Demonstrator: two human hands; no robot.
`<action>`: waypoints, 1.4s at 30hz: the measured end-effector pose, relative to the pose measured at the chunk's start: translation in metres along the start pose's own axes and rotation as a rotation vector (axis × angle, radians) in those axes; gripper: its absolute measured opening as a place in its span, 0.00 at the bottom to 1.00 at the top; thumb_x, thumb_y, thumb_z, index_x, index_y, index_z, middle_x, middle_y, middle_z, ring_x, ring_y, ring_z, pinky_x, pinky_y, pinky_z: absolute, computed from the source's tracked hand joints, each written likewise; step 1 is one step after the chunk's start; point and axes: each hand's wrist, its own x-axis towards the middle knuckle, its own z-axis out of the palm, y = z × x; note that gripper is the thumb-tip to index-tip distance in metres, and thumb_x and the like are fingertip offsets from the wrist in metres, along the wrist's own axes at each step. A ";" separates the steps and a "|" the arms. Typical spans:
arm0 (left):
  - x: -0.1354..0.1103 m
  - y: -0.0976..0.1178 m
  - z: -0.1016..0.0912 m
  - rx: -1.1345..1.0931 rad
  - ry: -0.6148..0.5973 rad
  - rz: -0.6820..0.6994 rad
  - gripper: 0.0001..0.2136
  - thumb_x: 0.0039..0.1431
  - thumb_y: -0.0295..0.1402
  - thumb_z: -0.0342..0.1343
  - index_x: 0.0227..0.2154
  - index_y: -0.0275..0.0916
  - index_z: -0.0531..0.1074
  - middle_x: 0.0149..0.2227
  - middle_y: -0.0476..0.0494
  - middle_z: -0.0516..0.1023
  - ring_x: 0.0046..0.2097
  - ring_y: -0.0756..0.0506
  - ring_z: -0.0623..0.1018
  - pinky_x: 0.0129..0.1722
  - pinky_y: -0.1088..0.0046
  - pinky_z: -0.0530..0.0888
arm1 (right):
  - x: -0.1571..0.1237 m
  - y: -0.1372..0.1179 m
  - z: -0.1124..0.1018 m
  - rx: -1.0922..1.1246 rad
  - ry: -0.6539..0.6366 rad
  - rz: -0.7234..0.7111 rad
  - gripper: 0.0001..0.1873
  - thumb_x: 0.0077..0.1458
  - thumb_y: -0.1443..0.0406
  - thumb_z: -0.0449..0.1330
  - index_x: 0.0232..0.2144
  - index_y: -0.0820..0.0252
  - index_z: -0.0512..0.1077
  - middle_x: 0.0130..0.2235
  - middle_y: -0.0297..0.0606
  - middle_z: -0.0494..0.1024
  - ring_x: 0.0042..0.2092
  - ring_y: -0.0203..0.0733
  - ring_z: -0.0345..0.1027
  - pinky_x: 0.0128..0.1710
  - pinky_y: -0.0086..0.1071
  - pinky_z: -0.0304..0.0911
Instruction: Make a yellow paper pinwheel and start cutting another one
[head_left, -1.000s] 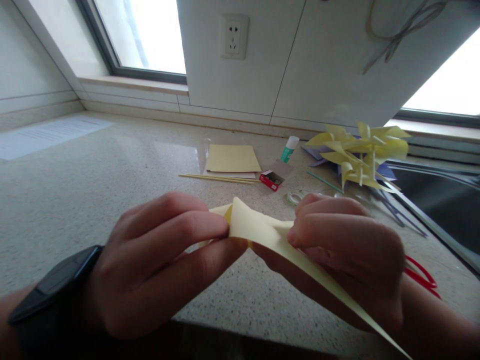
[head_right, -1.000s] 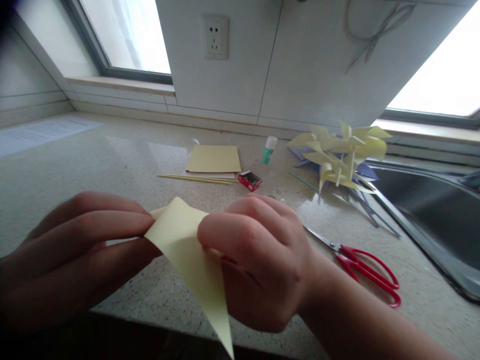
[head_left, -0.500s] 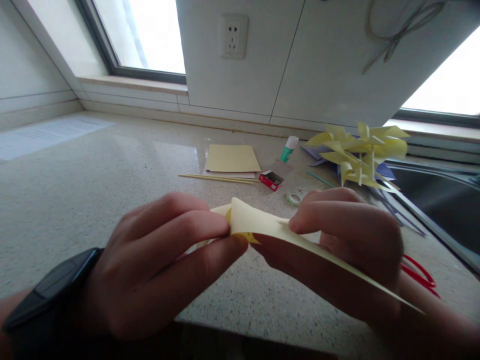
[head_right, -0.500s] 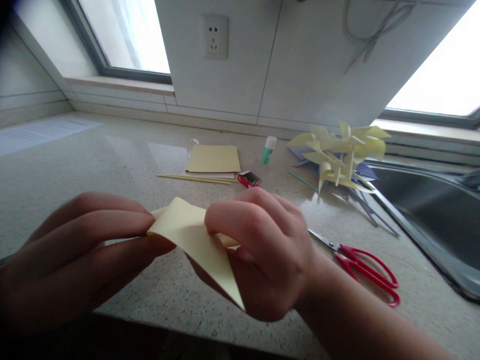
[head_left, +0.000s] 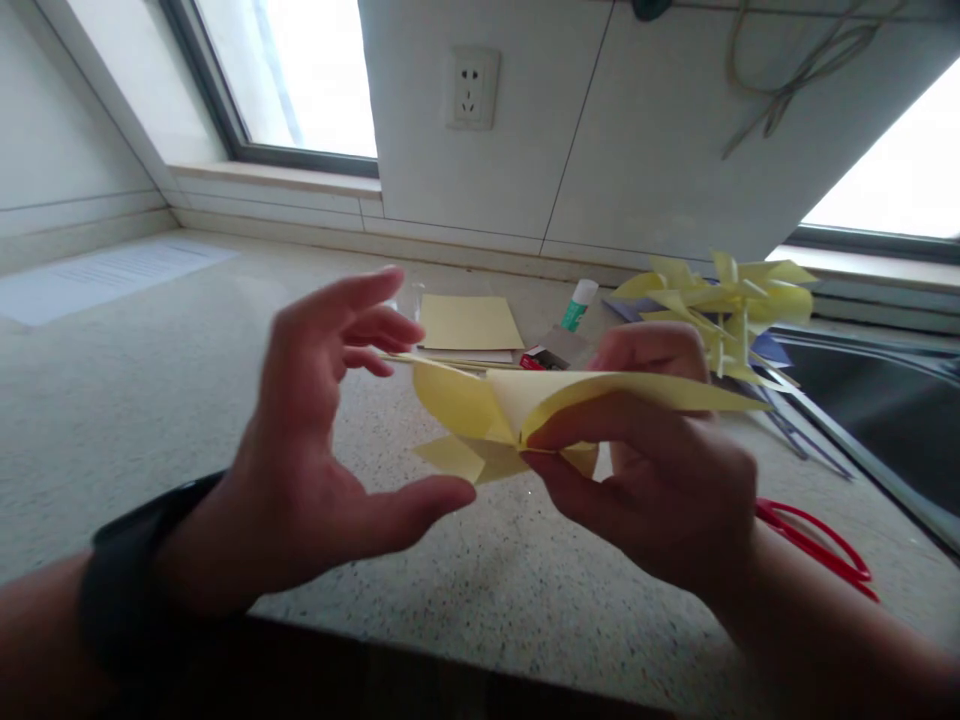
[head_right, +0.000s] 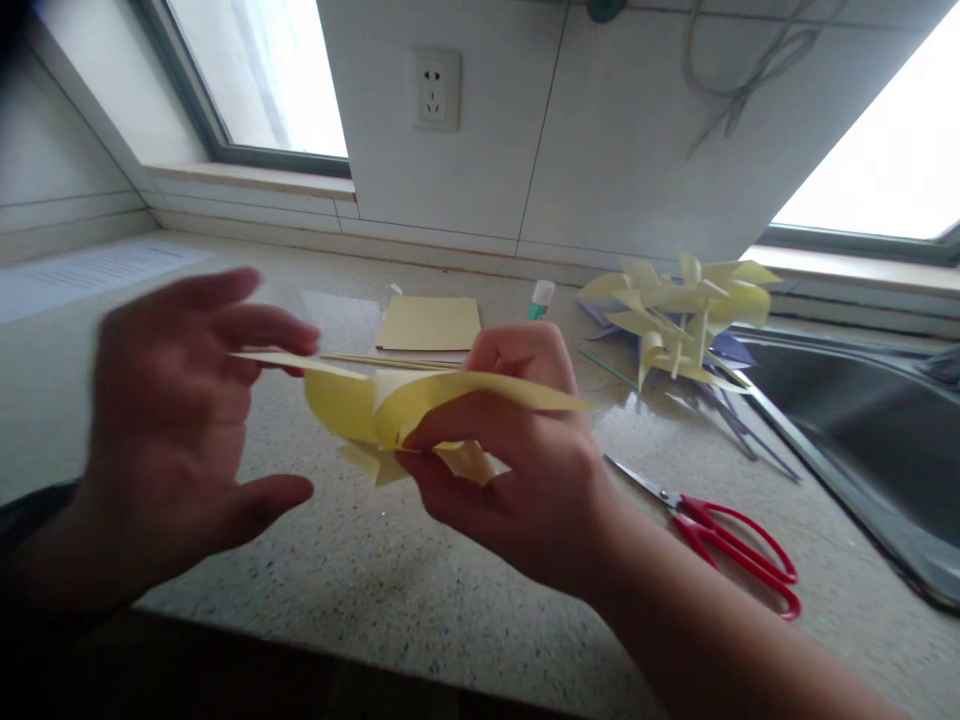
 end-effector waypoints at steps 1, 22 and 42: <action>0.003 -0.003 0.001 -0.076 -0.063 -0.039 0.37 0.46 0.39 0.75 0.60 0.48 0.67 0.58 0.41 0.73 0.58 0.37 0.74 0.58 0.58 0.73 | 0.001 0.002 0.001 0.036 0.016 0.011 0.08 0.52 0.69 0.69 0.32 0.53 0.75 0.34 0.37 0.73 0.45 0.49 0.69 0.42 0.44 0.71; -0.006 0.018 0.027 -0.453 -0.123 -0.555 0.13 0.53 0.30 0.69 0.42 0.43 0.80 0.42 0.47 0.86 0.41 0.43 0.85 0.44 0.70 0.82 | -0.007 -0.005 0.010 0.156 -0.058 0.034 0.12 0.53 0.74 0.66 0.38 0.54 0.75 0.46 0.39 0.60 0.44 0.43 0.62 0.34 0.34 0.68; -0.004 0.018 0.033 -0.623 -0.123 -0.520 0.15 0.59 0.33 0.67 0.48 0.41 0.77 0.50 0.43 0.83 0.49 0.40 0.83 0.53 0.62 0.79 | -0.006 -0.004 0.017 0.121 -0.066 0.124 0.12 0.54 0.72 0.65 0.38 0.52 0.73 0.46 0.39 0.64 0.51 0.50 0.59 0.49 0.47 0.66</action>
